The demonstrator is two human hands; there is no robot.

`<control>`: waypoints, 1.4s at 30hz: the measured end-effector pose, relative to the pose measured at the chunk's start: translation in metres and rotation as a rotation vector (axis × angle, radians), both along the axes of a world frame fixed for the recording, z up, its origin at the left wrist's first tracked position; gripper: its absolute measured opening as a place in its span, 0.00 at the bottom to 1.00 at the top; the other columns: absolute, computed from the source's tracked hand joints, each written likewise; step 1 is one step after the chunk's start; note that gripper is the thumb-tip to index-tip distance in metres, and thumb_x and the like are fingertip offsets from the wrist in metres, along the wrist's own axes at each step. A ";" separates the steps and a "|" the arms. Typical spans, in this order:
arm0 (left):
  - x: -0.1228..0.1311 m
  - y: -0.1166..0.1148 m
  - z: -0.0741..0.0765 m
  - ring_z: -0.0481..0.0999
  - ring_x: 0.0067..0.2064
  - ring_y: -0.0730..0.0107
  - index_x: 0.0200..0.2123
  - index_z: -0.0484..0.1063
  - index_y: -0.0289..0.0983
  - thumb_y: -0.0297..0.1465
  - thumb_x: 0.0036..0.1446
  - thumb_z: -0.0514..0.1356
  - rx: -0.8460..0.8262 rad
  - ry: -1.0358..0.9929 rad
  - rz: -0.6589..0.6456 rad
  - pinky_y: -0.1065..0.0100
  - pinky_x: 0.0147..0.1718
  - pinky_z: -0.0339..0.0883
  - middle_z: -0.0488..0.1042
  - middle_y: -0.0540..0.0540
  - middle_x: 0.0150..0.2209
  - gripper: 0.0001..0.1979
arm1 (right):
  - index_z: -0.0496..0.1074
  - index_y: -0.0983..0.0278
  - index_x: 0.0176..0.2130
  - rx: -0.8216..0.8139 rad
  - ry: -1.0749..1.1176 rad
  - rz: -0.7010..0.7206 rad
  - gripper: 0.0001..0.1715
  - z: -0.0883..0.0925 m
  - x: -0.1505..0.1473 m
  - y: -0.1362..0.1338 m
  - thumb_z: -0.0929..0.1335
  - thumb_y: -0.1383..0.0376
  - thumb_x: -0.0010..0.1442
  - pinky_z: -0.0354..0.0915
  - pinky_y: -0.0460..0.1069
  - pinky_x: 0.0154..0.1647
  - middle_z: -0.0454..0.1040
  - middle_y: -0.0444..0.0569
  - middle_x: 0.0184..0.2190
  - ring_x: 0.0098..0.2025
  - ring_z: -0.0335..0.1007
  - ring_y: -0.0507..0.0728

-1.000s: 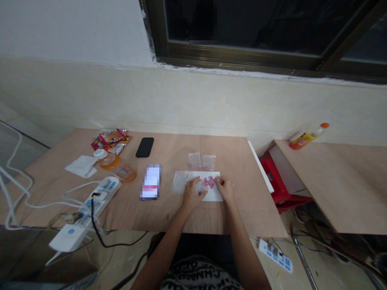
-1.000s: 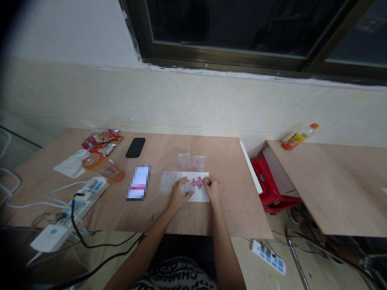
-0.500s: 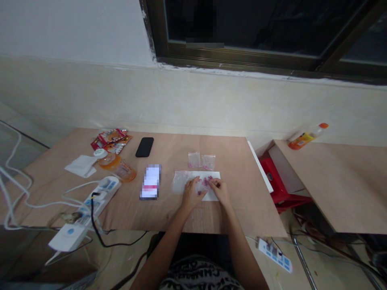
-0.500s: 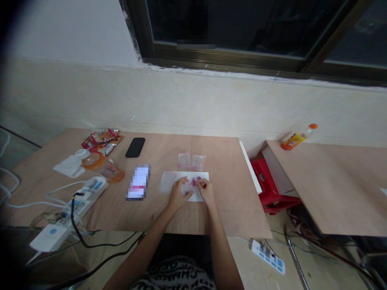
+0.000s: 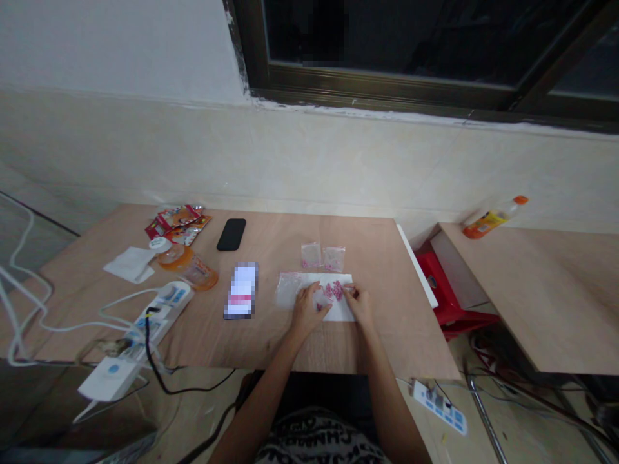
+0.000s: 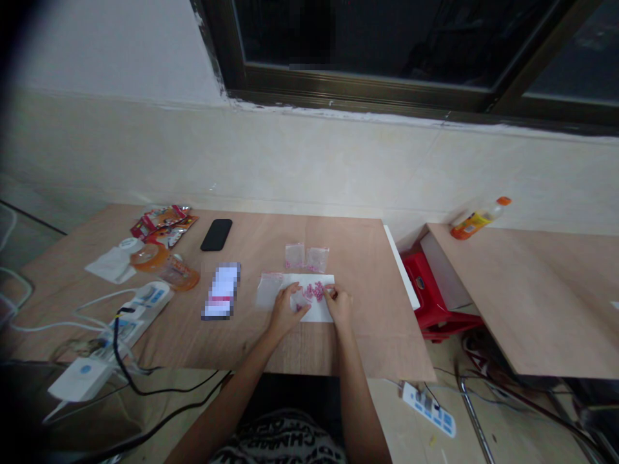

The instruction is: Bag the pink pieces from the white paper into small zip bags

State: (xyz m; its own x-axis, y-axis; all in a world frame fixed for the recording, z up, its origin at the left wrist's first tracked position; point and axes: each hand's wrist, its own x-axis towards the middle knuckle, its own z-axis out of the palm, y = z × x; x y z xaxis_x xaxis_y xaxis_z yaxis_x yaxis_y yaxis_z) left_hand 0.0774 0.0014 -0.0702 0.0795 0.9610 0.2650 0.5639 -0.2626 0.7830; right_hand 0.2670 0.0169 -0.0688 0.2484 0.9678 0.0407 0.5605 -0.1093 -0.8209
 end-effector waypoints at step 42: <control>0.000 0.001 0.001 0.72 0.52 0.57 0.57 0.62 0.41 0.30 0.47 0.69 -0.002 0.005 0.000 0.52 0.53 0.66 0.74 0.43 0.49 0.34 | 0.77 0.65 0.33 -0.008 0.117 0.064 0.24 0.010 -0.015 -0.002 0.65 0.48 0.58 0.60 0.46 0.27 0.72 0.46 0.20 0.23 0.66 0.53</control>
